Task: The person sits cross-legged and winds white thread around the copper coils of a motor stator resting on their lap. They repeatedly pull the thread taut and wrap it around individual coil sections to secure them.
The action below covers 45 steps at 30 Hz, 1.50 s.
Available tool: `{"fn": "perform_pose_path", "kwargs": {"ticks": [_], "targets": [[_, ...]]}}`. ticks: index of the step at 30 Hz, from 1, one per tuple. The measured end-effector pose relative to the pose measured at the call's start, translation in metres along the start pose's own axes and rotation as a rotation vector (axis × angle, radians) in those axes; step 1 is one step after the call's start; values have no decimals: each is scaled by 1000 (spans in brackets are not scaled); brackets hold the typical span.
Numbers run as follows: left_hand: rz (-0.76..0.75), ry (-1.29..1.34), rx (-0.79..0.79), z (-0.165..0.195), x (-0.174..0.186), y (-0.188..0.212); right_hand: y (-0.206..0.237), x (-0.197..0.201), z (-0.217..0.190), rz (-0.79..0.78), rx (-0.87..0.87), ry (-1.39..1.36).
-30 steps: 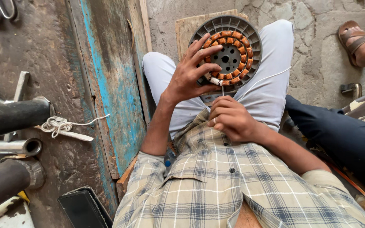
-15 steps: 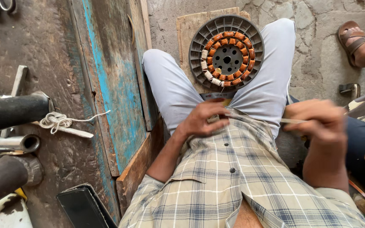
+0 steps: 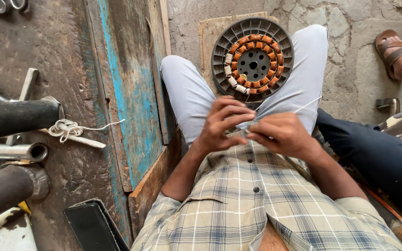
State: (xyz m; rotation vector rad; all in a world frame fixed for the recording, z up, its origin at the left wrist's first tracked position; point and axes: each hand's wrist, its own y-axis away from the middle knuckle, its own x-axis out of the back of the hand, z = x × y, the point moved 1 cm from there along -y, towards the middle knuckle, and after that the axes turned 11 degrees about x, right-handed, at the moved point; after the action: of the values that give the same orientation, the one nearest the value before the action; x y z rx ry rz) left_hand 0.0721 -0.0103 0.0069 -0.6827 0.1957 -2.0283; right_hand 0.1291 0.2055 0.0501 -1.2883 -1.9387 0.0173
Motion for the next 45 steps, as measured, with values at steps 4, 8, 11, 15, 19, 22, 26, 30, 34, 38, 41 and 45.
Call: {"fn": "perform_pose_path", "kwargs": {"ticks": [4, 8, 11, 15, 19, 22, 26, 30, 34, 38, 41, 45], "targets": [[-220, 343, 171, -27, 1, 16, -6, 4, 3, 35, 3, -11], [384, 428, 550, -75, 40, 39, 25, 49, 20, 193, -250, 180], [772, -21, 833, -91, 72, 33, 46, 74, 27, 273, -389, 326], [339, -442, 317, -53, 62, -2, 28, 58, 26, 276, -175, 292], [-140, -64, -1, -6, 11, -17, -10, 15, 9, 40, 117, 171], [-252, -52, -28, -12, 11, -16, -13, 15, 10, 68, 117, 166], [291, 475, 180, -47, 58, -7, 21, 56, 28, 229, -99, 314], [857, -211, 360, -48, 89, -7, 45, 78, 37, 420, -273, 327], [348, -185, 56, -16, 54, -31, 16, 51, 28, 341, -61, 229], [-127, -188, -95, 3, 21, -39, -20, 27, 18, 180, 142, 112], [-36, 65, -44, -16, 36, -38, -18, 38, 22, 214, 103, 197], [762, 154, 342, -42, 82, -22, 12, 71, 34, 381, -250, 338]]}}
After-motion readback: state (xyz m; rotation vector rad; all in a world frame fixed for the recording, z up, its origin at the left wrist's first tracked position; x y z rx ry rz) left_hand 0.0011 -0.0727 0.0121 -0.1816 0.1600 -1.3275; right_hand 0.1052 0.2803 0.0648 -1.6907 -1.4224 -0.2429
